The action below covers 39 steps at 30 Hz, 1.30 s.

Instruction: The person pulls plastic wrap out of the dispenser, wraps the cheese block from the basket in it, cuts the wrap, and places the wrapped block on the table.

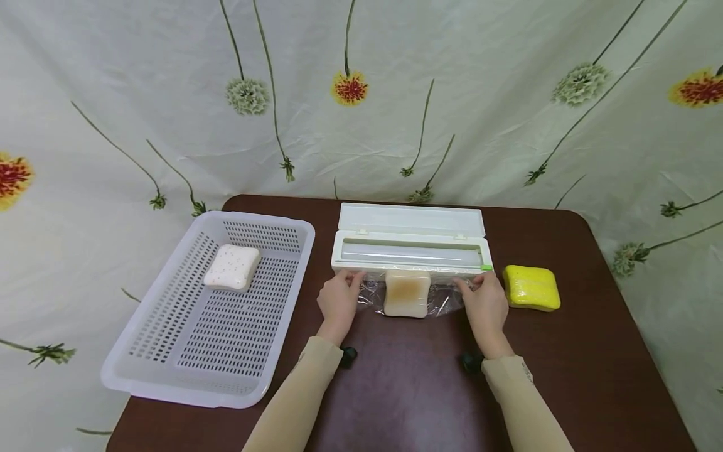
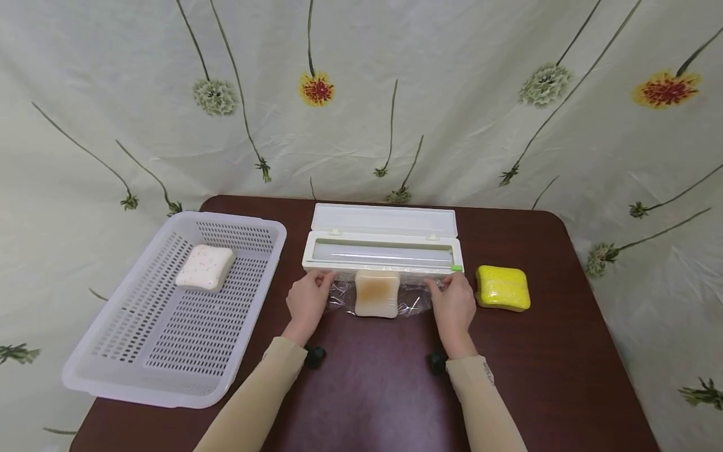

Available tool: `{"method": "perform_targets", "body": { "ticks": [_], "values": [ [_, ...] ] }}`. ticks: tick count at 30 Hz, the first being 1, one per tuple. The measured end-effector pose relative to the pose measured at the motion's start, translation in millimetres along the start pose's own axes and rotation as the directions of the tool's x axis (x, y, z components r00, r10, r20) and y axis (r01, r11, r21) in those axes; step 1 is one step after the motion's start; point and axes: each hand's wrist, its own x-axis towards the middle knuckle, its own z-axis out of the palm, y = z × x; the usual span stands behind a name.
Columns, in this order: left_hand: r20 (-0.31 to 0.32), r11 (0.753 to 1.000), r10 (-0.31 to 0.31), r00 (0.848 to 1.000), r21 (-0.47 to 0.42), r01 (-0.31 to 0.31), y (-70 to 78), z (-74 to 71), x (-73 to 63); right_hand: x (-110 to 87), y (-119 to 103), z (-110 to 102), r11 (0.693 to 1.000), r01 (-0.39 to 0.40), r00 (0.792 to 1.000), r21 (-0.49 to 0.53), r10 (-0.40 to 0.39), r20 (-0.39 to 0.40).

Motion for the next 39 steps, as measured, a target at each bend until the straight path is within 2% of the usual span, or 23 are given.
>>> {"method": "perform_targets", "body": {
  "ticks": [5, 10, 12, 15, 18, 21, 24, 27, 30, 34, 39],
  "values": [
    [-0.048, 0.999, -0.032, 0.998, 0.020, 0.033, -7.8, -1.6, 2.3, 0.1, 1, 4, 0.997, -0.069, 0.997, 0.016, 0.070, -0.044],
    [-0.070, 0.997, -0.071, 0.995, 0.000, 0.071, -10.6, -2.0, 4.2, 3.9, 6, 3, 0.997, -0.072, 0.993, 0.027, 0.074, -0.091],
    [-0.065, 0.994, -0.104, 0.992, -0.041, 0.102, -10.4, -1.2, 4.6, 6.7, 9, 1, 0.995, -0.080, 0.995, 0.054, 0.083, -0.063],
    [-0.050, 0.988, -0.129, 0.990, -0.095, 0.123, -11.3, -1.1, 6.9, 11.9, 12, -1, 0.988, -0.101, 0.994, 0.118, 0.096, 0.047],
    [-0.002, 0.986, -0.102, 0.995, -0.133, 0.100, -13.1, -3.1, 10.3, 18.1, 17, -2, 0.975, -0.124, 0.982, 0.182, 0.094, 0.165],
    [0.055, 0.984, -0.056, 0.997, -0.168, 0.064, -14.5, -6.0, 14.4, 23.3, 21, -1, 0.968, -0.130, 0.968, 0.214, 0.077, 0.240],
    [0.085, 0.981, 0.000, 0.996, -0.195, 0.017, -15.7, -8.5, 17.9, 27.1, 24, -1, 0.967, -0.112, 0.964, 0.228, 0.050, 0.261],
    [0.105, 0.984, 0.051, 0.993, -0.177, -0.032, -16.4, -9.6, 20.0, 28.9, 26, -2, 0.971, -0.087, 0.964, 0.223, 0.026, 0.263],
    [0.126, 0.987, 0.073, 0.989, -0.152, -0.053, -16.1, -10.3, 20.8, 30.6, 27, -3, 0.975, -0.070, 0.963, 0.212, 0.011, 0.268],
    [0.118, 0.989, 0.088, 0.989, -0.132, -0.072, -15.7, -10.5, 21.0, 33.5, 30, -3, 0.971, -0.069, 0.961, 0.230, 0.003, 0.278],
    [0.074, 0.990, 0.109, 0.991, -0.096, -0.102, -19.0, -8.4, 22.3, 37.5, 34, -2, 0.976, -0.055, 0.953, 0.212, -0.012, 0.304]
  ]
}}
